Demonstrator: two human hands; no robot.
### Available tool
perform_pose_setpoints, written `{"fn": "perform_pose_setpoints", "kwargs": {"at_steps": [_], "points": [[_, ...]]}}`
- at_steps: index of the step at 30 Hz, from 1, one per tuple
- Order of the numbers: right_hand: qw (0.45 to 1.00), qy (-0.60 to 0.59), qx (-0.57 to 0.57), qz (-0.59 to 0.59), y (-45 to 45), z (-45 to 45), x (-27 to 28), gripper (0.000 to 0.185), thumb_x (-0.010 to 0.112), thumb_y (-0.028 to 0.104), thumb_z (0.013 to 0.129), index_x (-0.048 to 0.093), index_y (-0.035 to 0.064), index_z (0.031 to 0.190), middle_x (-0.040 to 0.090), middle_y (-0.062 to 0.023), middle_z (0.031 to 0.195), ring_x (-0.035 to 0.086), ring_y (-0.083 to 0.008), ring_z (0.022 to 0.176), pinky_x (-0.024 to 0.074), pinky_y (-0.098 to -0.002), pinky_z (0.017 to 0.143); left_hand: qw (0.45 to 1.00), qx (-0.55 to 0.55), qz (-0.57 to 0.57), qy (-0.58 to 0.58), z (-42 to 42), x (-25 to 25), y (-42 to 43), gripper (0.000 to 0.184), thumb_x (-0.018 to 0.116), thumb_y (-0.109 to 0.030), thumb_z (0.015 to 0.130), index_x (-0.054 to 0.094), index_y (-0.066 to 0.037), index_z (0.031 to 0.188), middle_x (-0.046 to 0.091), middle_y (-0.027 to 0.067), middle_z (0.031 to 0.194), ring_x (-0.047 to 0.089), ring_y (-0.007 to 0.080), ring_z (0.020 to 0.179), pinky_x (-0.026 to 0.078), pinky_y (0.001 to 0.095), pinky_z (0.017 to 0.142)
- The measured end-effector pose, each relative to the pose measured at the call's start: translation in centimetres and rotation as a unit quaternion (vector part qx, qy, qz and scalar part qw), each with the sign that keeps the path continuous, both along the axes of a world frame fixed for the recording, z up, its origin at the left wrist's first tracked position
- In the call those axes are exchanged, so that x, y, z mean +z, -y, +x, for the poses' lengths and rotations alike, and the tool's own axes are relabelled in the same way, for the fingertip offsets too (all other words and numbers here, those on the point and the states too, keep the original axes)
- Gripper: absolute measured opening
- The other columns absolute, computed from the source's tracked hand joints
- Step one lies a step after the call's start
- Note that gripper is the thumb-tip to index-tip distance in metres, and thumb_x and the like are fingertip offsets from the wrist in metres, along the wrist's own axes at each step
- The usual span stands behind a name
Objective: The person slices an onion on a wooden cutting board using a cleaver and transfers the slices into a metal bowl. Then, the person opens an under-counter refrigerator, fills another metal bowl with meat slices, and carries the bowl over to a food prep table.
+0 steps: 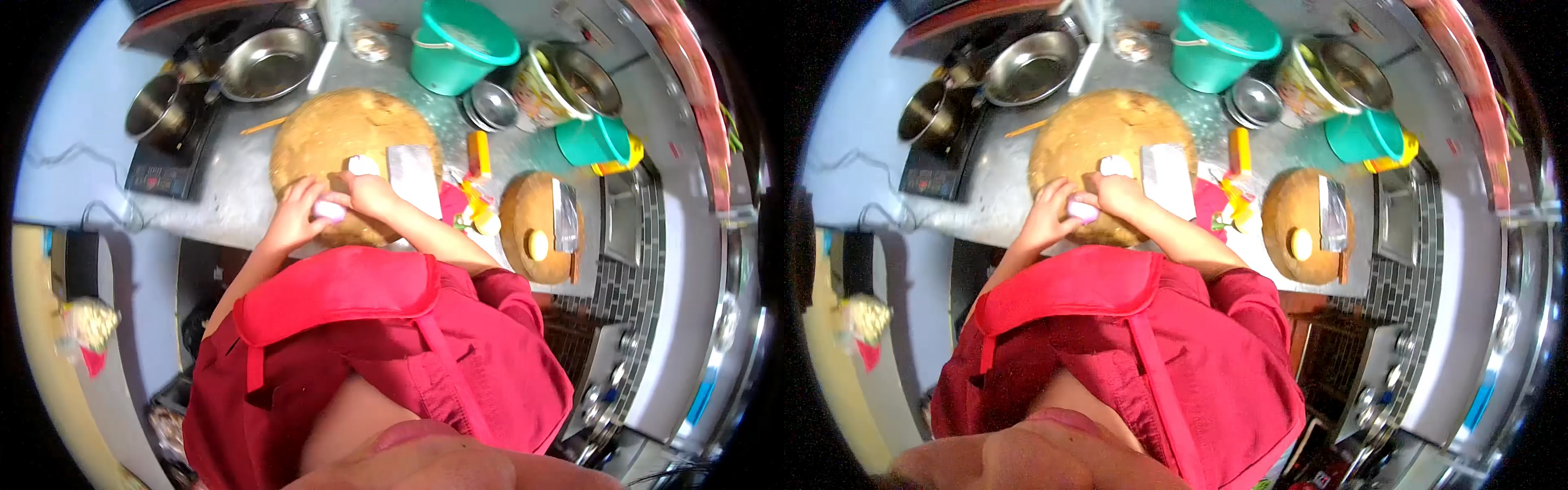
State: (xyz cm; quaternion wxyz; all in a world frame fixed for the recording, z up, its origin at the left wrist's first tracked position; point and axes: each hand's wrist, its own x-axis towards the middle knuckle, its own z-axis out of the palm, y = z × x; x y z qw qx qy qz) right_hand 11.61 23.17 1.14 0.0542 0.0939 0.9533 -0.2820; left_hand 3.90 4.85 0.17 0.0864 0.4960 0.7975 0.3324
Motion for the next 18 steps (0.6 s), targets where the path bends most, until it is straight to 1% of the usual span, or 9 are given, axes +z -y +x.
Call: {"fn": "perform_pose_setpoints", "kwargs": {"at_steps": [3, 4, 6, 7, 9, 11, 13, 15, 18], "points": [[0.994, -0.072, -0.087, -0.007, -5.0, 0.5, 0.7, 0.04, 0.054, 0.043, 0.079, 0.061, 0.0109, 0.102, 0.062, -0.0186, 0.089, 0.06, -0.0338, 0.082, 0.0466, -0.0433, 0.072, 0.996, -0.038, -0.079, -0.021, 0.3, -0.4, -2.6, 0.068, 0.071, -0.024, 0.061, 0.045, -0.007, 0.122, 0.041, 0.0164, 0.126, 0.04, 0.0342, 0.114, 0.033, 0.0412, 0.096], [0.986, -0.105, -0.126, 0.017, -7.6, 0.7, 0.0, 0.03, 0.052, 0.034, 0.08, 0.063, 0.0093, 0.093, 0.061, -0.0186, 0.093, 0.06, -0.0325, 0.084, 0.0465, -0.043, 0.072, 0.994, -0.043, -0.098, -0.035, 0.2, -1.0, -3.2, 0.069, 0.071, -0.024, 0.061, 0.044, -0.008, 0.122, 0.044, 0.0146, 0.123, 0.042, 0.0336, 0.111, 0.034, 0.0408, 0.094], [0.966, -0.115, -0.196, 0.12, -14.6, 1.1, -2.7, 0.025, 0.051, 0.026, 0.079, 0.062, 0.0094, 0.093, 0.061, -0.0162, 0.09, 0.058, -0.0344, 0.084, 0.0467, -0.043, 0.073, 0.994, -0.064, -0.075, -0.037, -0.1, -2.2, -3.5, 0.065, 0.07, -0.021, 0.06, 0.046, -0.005, 0.118, 0.05, 0.0149, 0.114, 0.046, 0.0339, 0.105, 0.036, 0.0415, 0.091], [0.955, -0.149, -0.206, 0.152, -17.9, 1.9, -2.8, 0.022, 0.054, 0.021, 0.078, 0.063, 0.0066, 0.092, 0.062, -0.0162, 0.091, 0.057, -0.0344, 0.085, 0.0462, -0.0427, 0.074, 0.995, -0.075, -0.048, -0.05, -0.3, -2.9, -3.5, 0.063, 0.07, -0.021, 0.059, 0.047, -0.004, 0.116, 0.052, 0.0155, 0.111, 0.047, 0.0343, 0.103, 0.036, 0.0419, 0.09], [0.929, -0.187, -0.225, 0.225, -24.4, 3.3, -4.9, 0.024, 0.056, 0.013, 0.073, 0.062, 0.0046, 0.095, 0.062, -0.017, 0.092, 0.056, -0.0338, 0.088, 0.0447, -0.0416, 0.078, 0.993, -0.083, -0.055, -0.065, -1.1, -3.7, -3.5, 0.061, 0.069, -0.019, 0.059, 0.048, -0.002, 0.113, 0.052, 0.0168, 0.109, 0.047, 0.0349, 0.101, 0.037, 0.0421, 0.089], [0.902, -0.128, -0.301, 0.283, -28.6, 3.8, -5.9, 0.026, 0.047, 0.011, 0.078, 0.058, 0.0056, 0.101, 0.061, -0.0148, 0.095, 0.056, -0.0319, 0.091, 0.0442, -0.0421, 0.079, 0.992, -0.057, -0.081, -0.076, -2.8, -3.3, -3.7, 0.058, 0.069, -0.016, 0.059, 0.048, -0.002, 0.112, 0.053, 0.0178, 0.107, 0.047, 0.0357, 0.1, 0.038, 0.0423, 0.088], [0.879, -0.089, -0.31, 0.35, -31.0, 4.1, -5.5, 0.025, 0.042, 0.013, 0.082, 0.058, 0.0067, 0.1, 0.061, -0.0123, 0.099, 0.057, -0.0291, 0.091, 0.0436, -0.0431, 0.079, 0.991, -0.006, -0.104, -0.087, -5.3, -3.0, -3.8, 0.057, 0.068, -0.014, 0.058, 0.049, -0.003, 0.111, 0.052, 0.0187, 0.107, 0.047, 0.0363, 0.101, 0.038, 0.0423, 0.088], [0.875, -0.05, -0.302, 0.376, -33.6, 4.1, -7.2, 0.024, 0.041, 0.015, 0.082, 0.06, 0.0082, 0.096, 0.062, -0.0103, 0.096, 0.057, -0.0266, 0.091, 0.0429, -0.042, 0.078, 0.988, 0.043, -0.103, -0.104, -8.0, -3.1, -4.2, 0.057, 0.068, -0.012, 0.058, 0.048, -0.003, 0.111, 0.05, 0.0197, 0.11, 0.046, 0.0366, 0.102, 0.037, 0.042, 0.089], [0.881, 0.063, -0.249, 0.398, -36.0, 3.5, -6.3, 0.023, 0.041, 0.018, 0.083, 0.062, 0.0108, 0.09, 0.064, -0.0078, 0.091, 0.058, -0.0239, 0.089, 0.0415, -0.0397, 0.075, 0.962, 0.044, -0.108, -0.247, -10.1, -2.3, -5.8, 0.059, 0.069, -0.013, 0.058, 0.048, -0.003, 0.112, 0.045, 0.0211, 0.117, 0.043, 0.0376, 0.108, 0.037, 0.0425, 0.09]]}}
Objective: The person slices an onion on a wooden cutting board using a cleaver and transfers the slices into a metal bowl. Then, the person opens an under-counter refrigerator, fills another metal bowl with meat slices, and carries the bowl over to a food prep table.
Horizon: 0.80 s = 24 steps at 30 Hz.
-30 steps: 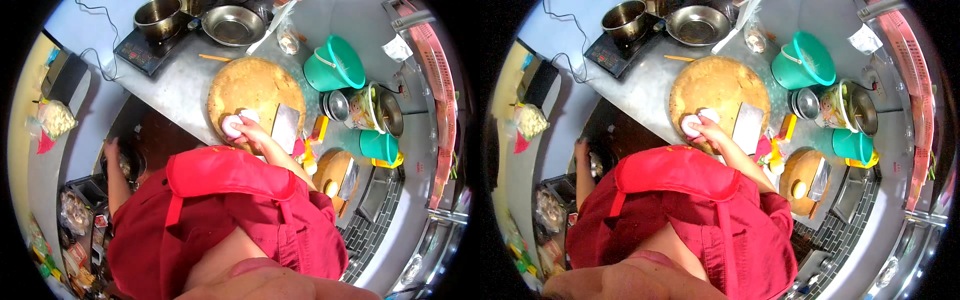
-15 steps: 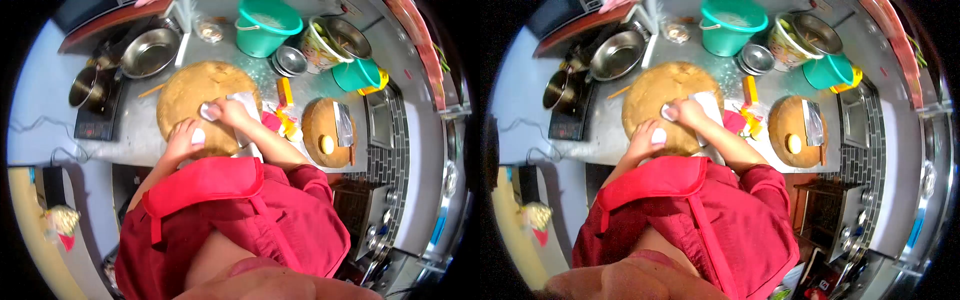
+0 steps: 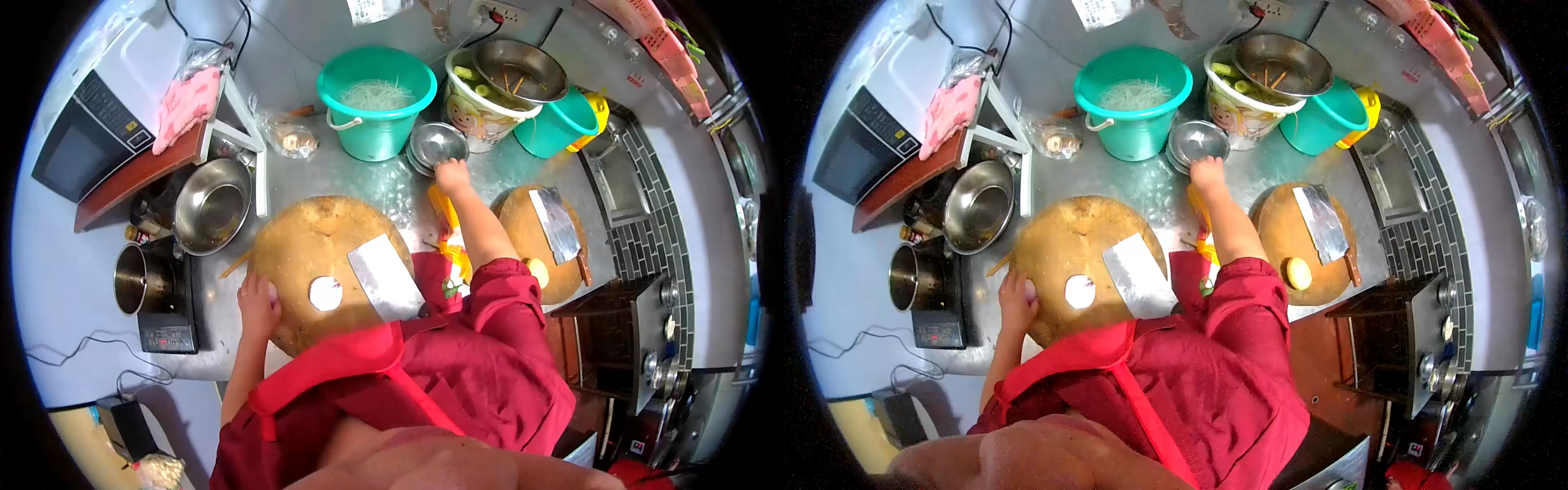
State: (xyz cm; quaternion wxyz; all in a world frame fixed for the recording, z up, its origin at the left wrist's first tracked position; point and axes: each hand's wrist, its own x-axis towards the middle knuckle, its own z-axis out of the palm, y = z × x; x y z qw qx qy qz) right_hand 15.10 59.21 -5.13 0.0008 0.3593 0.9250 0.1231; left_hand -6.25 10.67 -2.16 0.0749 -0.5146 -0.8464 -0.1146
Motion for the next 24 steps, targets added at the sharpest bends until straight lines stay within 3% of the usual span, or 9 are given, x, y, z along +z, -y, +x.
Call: {"fn": "perform_pose_setpoints", "kwargs": {"at_steps": [1, 6, 10, 13, 18, 21, 24], "points": [[0.998, 0.056, 0.005, -0.018, -0.1, 0.1, 0.1, 0.024, 0.04, 0.019, 0.083, 0.063, 0.0117, 0.088, 0.064, -0.007, 0.089, 0.058, -0.0232, 0.089, 0.0411, -0.0388, 0.074, 0.999, -0.029, 0.007, 0.028, 0.2, 1.1, -0.7, 0.06, 0.07, -0.013, 0.058, 0.048, -0.003, 0.113, 0.043, 0.0211, 0.12, 0.042, 0.0378, 0.11, 0.036, 0.0429, 0.091], [0.995, 0.085, 0.056, 0.015, -1.6, 0.5, -0.6, 0.02, 0.045, 0.018, 0.078, 0.064, 0.0129, 0.08, 0.064, -0.0053, 0.086, 0.058, -0.0212, 0.087, 0.0408, -0.0364, 0.073, 0.958, -0.182, -0.017, 0.22, 3.6, 3.5, -5.2, 0.069, 0.073, -0.015, 0.057, 0.045, -0.006, 0.119, 0.037, 0.0205, 0.128, 0.033, 0.0387, 0.12, 0.033, 0.0443, 0.096], [0.993, 0.104, 0.057, 0.015, -2.4, 0.6, -0.2, 0.02, 0.048, 0.017, 0.076, 0.067, 0.0128, 0.079, 0.065, -0.0053, 0.089, 0.059, -0.0211, 0.089, 0.0424, -0.0361, 0.075, 0.941, -0.258, -0.056, 0.21, 5.0, 2.9, -7.2, 0.078, 0.076, -0.016, 0.052, 0.045, -0.008, 0.123, 0.034, 0.0193, 0.132, 0.033, 0.0376, 0.121, 0.031, 0.0429, 0.099], [0.988, 0.13, 0.08, 0.008, -2.6, 0.7, 0.0, 0.02, 0.048, 0.016, 0.076, 0.067, 0.0115, 0.079, 0.065, -0.0061, 0.09, 0.058, -0.0224, 0.09, 0.0434, -0.0363, 0.074, 0.926, -0.282, -0.1, 0.231, 5.2, 1.8, -7.4, 0.074, 0.074, -0.017, 0.053, 0.046, -0.01, 0.122, 0.037, 0.0178, 0.131, 0.035, 0.0362, 0.119, 0.032, 0.0417, 0.097], [0.986, 0.085, 0.144, 0.012, -3.9, 1.0, 0.7, 0.019, 0.05, 0.017, 0.075, 0.064, 0.0069, 0.083, 0.064, -0.0091, 0.09, 0.057, -0.0259, 0.089, 0.0451, -0.0389, 0.075, 0.942, -0.249, -0.065, 0.215, 5.8, -0.1, -6.6, 0.064, 0.068, -0.011, 0.06, 0.048, -0.013, 0.12, 0.041, 0.0155, 0.125, 0.041, 0.0346, 0.112, 0.035, 0.043, 0.092], [0.99, 0.016, 0.123, 0.068, -4.0, 0.8, 1.7, 0.02, 0.055, 0.018, 0.072, 0.06, 0.0048, 0.086, 0.061, -0.0108, 0.088, 0.057, -0.0275, 0.087, 0.0456, -0.0397, 0.075, 0.958, -0.213, -0.007, 0.19, 6.2, 0.7, -6.2, 0.063, 0.067, -0.011, 0.058, 0.048, -0.011, 0.119, 0.044, 0.0142, 0.119, 0.043, 0.0333, 0.108, 0.036, 0.0432, 0.091], [0.989, -0.098, 0.103, 0.03, -3.5, 0.7, 3.6, 0.02, 0.06, 0.021, 0.072, 0.059, 0.0064, 0.085, 0.06, -0.0126, 0.086, 0.056, -0.0319, 0.084, 0.0456, -0.0408, 0.073, 0.961, -0.167, -0.008, 0.22, 6.7, 1.2, -5.9, 0.061, 0.066, -0.009, 0.06, 0.048, -0.011, 0.118, 0.044, 0.0139, 0.118, 0.043, 0.034, 0.106, 0.038, 0.0422, 0.089]]}}
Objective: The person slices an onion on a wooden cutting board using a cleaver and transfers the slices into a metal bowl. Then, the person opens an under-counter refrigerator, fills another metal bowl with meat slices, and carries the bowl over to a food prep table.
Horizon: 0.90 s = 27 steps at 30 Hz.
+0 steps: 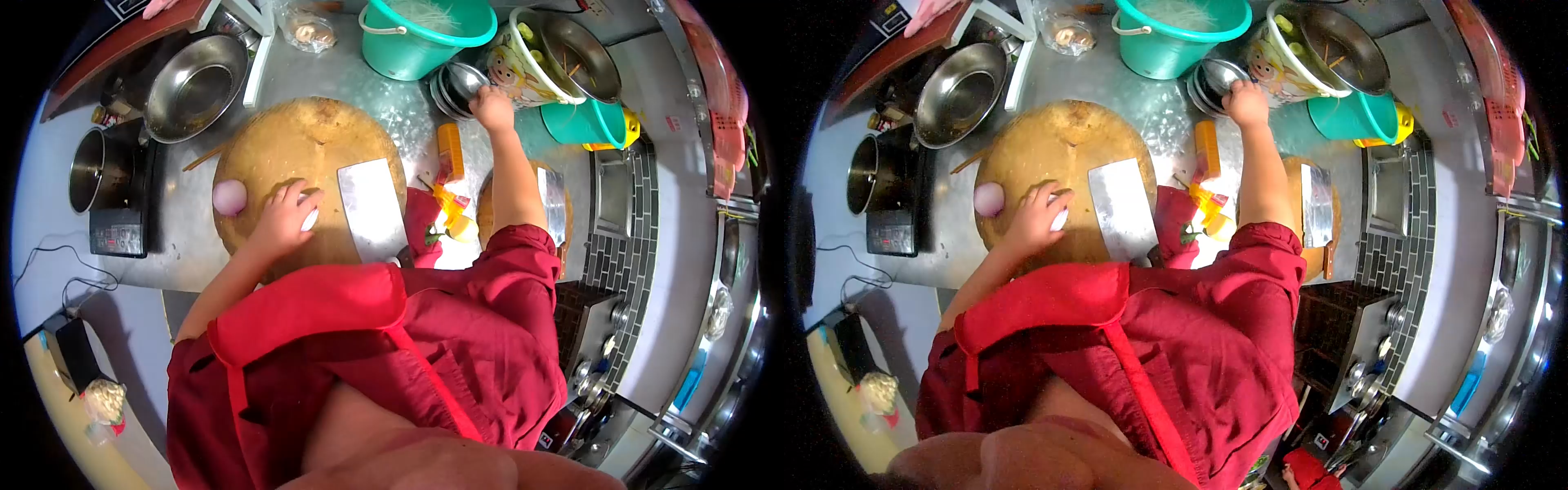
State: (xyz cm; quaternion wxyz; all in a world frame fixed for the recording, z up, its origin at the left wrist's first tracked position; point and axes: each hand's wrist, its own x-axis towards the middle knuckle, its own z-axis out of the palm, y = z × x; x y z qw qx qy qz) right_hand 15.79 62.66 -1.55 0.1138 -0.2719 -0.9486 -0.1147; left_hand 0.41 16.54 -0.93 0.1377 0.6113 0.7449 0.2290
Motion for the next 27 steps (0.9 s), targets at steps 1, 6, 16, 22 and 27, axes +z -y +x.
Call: {"fn": "perform_pose_setpoints", "kwargs": {"at_steps": [1, 6, 16, 22, 27], "points": [[0.999, -0.028, -0.018, -0.024, 0.3, 0.0, 0.3, 0.019, 0.06, 0.022, 0.072, 0.06, 0.0069, 0.085, 0.06, -0.0129, 0.086, 0.056, -0.0328, 0.084, 0.0455, -0.0411, 0.073, 1.0, 0.006, -0.012, 0.018, 0.0, -0.3, 0.1, 0.06, 0.065, -0.009, 0.06, 0.048, -0.012, 0.118, 0.044, 0.0141, 0.118, 0.044, 0.0344, 0.106, 0.038, 0.0422, 0.089], [0.979, -0.115, 0.084, -0.144, 3.6, -0.3, 3.2, 0.013, 0.061, 0.016, 0.073, 0.059, 0.0048, 0.079, 0.059, -0.0156, 0.082, 0.055, -0.0339, 0.081, 0.0441, -0.0417, 0.071, 0.998, 0.003, -0.038, 0.049, -0.1, -0.7, 1.8, 0.059, 0.065, -0.009, 0.061, 0.047, -0.011, 0.118, 0.044, 0.0149, 0.117, 0.042, 0.0353, 0.107, 0.039, 0.0406, 0.089], [0.905, -0.106, 0.4, -0.103, 26.9, -2.3, 0.9, 0.011, 0.053, 0.012, 0.068, 0.052, 0.0078, 0.078, 0.052, -0.0076, 0.08, 0.051, -0.026, 0.083, 0.04, -0.0372, 0.076, 0.99, -0.002, -0.009, 0.143, 2.5, -0.8, 5.4, 0.059, 0.069, -0.014, 0.059, 0.047, -0.005, 0.113, 0.043, 0.0166, 0.115, 0.042, 0.0331, 0.109, 0.037, 0.0377, 0.092], [0.939, -0.14, 0.274, -0.155, 31.5, -0.9, 0.2, 0.043, 0.07, 0.014, 0.062, 0.054, 0.0057, 0.101, 0.053, -0.0115, 0.103, 0.048, -0.031, 0.104, 0.0369, -0.0423, 0.089, 0.983, 0.092, 0.08, 0.139, 3.0, -1.7, 7.8, 0.064, 0.077, -0.018, 0.054, 0.046, -0.003, 0.108, 0.051, 0.0154, 0.11, 0.048, 0.0327, 0.104, 0.038, 0.0371, 0.091], [0.955, -0.094, -0.022, -0.28, 31.9, 7.2, -1.2, 0.047, 0.07, 0.023, 0.069, 0.049, -0.0024, 0.103, 0.053, -0.0251, 0.102, 0.051, -0.0355, 0.102, 0.0408, -0.045, 0.085, 0.98, 0.126, 0.1, 0.117, 2.4, -4.3, 12.3, 0.059, 0.076, -0.019, 0.058, 0.049, -0.004, 0.109, 0.049, 0.0148, 0.111, 0.047, 0.0327, 0.104, 0.038, 0.0384, 0.089]]}}
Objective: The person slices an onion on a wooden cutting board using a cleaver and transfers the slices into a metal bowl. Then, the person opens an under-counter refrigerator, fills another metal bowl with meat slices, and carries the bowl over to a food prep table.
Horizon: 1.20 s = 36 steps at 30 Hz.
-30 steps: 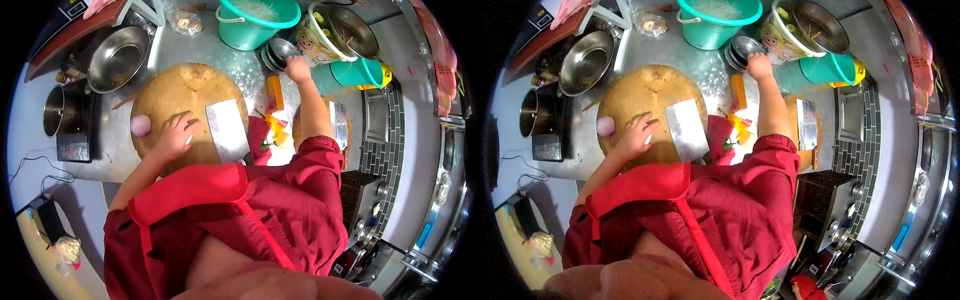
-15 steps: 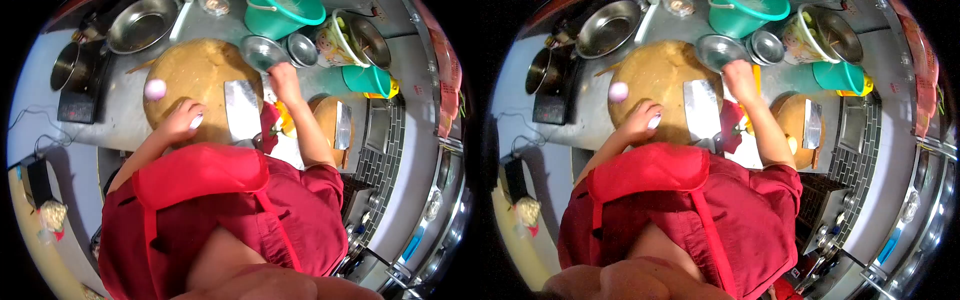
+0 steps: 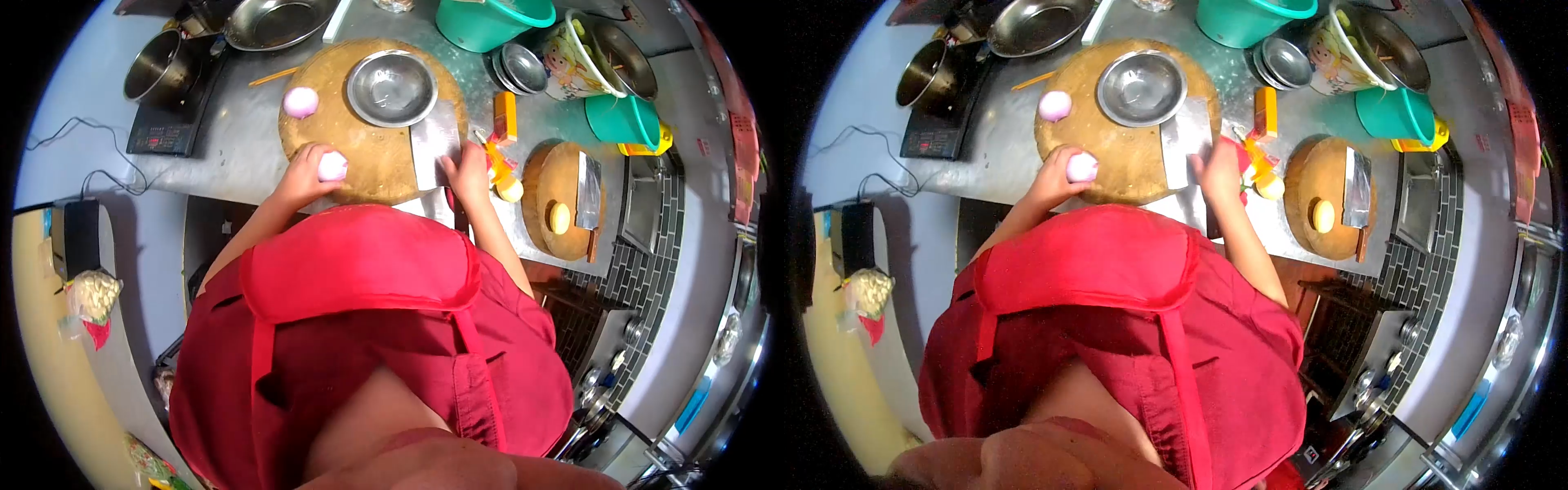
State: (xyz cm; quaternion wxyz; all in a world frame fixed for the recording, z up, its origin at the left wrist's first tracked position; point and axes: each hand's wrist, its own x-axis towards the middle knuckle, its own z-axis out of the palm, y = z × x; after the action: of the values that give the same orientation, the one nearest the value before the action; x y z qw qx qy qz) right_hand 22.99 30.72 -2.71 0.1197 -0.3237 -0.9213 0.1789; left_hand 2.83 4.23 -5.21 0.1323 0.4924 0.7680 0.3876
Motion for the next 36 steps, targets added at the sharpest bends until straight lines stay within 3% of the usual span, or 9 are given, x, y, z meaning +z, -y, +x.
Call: {"fn": "perform_pose_setpoints", "kwargs": {"at_steps": [2, 4, 7, 11, 14, 16, 19, 23, 36], "points": [[0.985, 0.016, -0.1, -0.143, 0.3, 2.8, -2.0, 0.044, 0.066, 0.027, 0.077, 0.047, -0.0055, 0.099, 0.057, -0.0223, 0.085, 0.06, -0.0311, 0.081, 0.0479, -0.0397, 0.068, 1.0, -0.006, -0.004, -0.017, 0.2, -0.3, 0.7, 0.056, 0.075, -0.019, 0.06, 0.05, -0.005, 0.109, 0.049, 0.0144, 0.111, 0.046, 0.0325, 0.105, 0.038, 0.0385, 0.089], [0.884, -0.041, -0.15, -0.441, 0.2, 3.3, -2.4, 0.033, 0.059, 0.025, 0.083, 0.045, -0.0032, 0.095, 0.054, -0.0108, 0.072, 0.057, -0.0187, 0.052, 0.0464, -0.0293, 0.043, 0.999, -0.014, -0.001, -0.034, 0.8, 0.1, 0.2, 0.054, 0.074, -0.02, 0.062, 0.051, -0.006, 0.109, 0.049, 0.0144, 0.111, 0.046, 0.0324, 0.105, 0.038, 0.0385, 0.089], [0.708, -0.112, -0.129, -0.685, -1.0, 4.9, -2.3, 0.021, 0.054, 0.014, 0.083, 0.048, 0.0023, 0.099, 0.055, -0.0092, 0.074, 0.056, -0.018, 0.05, 0.0467, -0.0272, 0.043, 0.999, -0.012, 0.011, -0.039, 2.3, 0.2, -1.6, 0.053, 0.075, -0.02, 0.063, 0.051, -0.004, 0.107, 0.049, 0.0158, 0.111, 0.047, 0.0332, 0.105, 0.039, 0.0379, 0.089], [0.65, -0.155, -0.07, -0.741, -1.5, 7.7, -0.6, 0.03, 0.048, 0.004, 0.079, 0.045, 0.0009, 0.109, 0.056, -0.0108, 0.078, 0.055, -0.0165, 0.051, 0.0436, -0.0257, 0.04, 0.997, -0.071, 0.026, 0.029, 2.4, -0.3, -2.9, 0.049, 0.074, -0.019, 0.065, 0.053, -0.005, 0.107, 0.05, 0.0148, 0.113, 0.047, 0.0336, 0.105, 0.039, 0.0372, 0.09], [0.721, -0.118, -0.046, -0.681, -0.1, 9.2, 2.9, 0.035, 0.049, 0.001, 0.078, 0.041, -0.0006, 0.112, 0.055, -0.0096, 0.078, 0.05, -0.0131, 0.048, 0.0393, -0.0232, 0.04, 0.99, -0.117, 0.035, -0.069, 1.7, 1.5, -2.7, 0.042, 0.07, -0.014, 0.067, 0.055, -0.006, 0.105, 0.051, 0.013, 0.114, 0.048, 0.0322, 0.104, 0.039, 0.0357, 0.089], [0.865, 0.001, -0.044, -0.5, 1.8, 9.0, 6.0, 0.038, 0.061, 0.007, 0.079, 0.04, 0.0023, 0.111, 0.055, -0.006, 0.072, 0.049, -0.0102, 0.05, 0.0402, -0.0237, 0.043, 0.982, -0.138, 0.039, -0.126, 1.3, 2.1, -2.7, 0.038, 0.068, -0.01, 0.068, 0.056, -0.006, 0.104, 0.052, 0.0118, 0.113, 0.048, 0.0308, 0.104, 0.039, 0.0351, 0.089], [0.968, 0.079, 0.142, -0.192, 2.7, 8.7, 7.2, 0.027, 0.057, 0.01, 0.081, 0.039, 0.0018, 0.099, 0.057, -0.0203, 0.073, 0.058, -0.0348, 0.062, 0.0452, -0.041, 0.053, 0.978, -0.175, 0.019, -0.107, 1.2, 2.6, -2.9, 0.034, 0.064, -0.005, 0.068, 0.057, -0.006, 0.101, 0.054, 0.0101, 0.108, 0.048, 0.0293, 0.102, 0.04, 0.0354, 0.087], [0.96, 0.14, 0.239, -0.033, 5.3, 4.9, 9.0, 0.013, 0.042, 0.003, 0.077, 0.039, 0.0011, 0.09, 0.057, -0.0205, 0.069, 0.058, -0.039, 0.067, 0.0449, -0.0467, 0.056, 0.977, -0.2, -0.01, -0.08, 1.6, 3.0, -3.9, 0.034, 0.063, -0.002, 0.065, 0.057, -0.007, 0.098, 0.055, 0.0079, 0.102, 0.048, 0.0295, 0.098, 0.039, 0.0365, 0.086], [0.927, 0.222, 0.292, -0.076, 4.4, 0.4, 7.2, 0.021, 0.05, 0.015, 0.083, 0.036, 0.0007, 0.091, 0.055, -0.0245, 0.066, 0.055, -0.0433, 0.068, 0.0419, -0.0504, 0.058, 0.978, -0.188, -0.029, -0.083, 2.1, 3.2, -4.0, 0.034, 0.064, -0.001, 0.063, 0.056, -0.007, 0.096, 0.054, 0.007, 0.099, 0.048, 0.0297, 0.097, 0.04, 0.0363, 0.084]]}}
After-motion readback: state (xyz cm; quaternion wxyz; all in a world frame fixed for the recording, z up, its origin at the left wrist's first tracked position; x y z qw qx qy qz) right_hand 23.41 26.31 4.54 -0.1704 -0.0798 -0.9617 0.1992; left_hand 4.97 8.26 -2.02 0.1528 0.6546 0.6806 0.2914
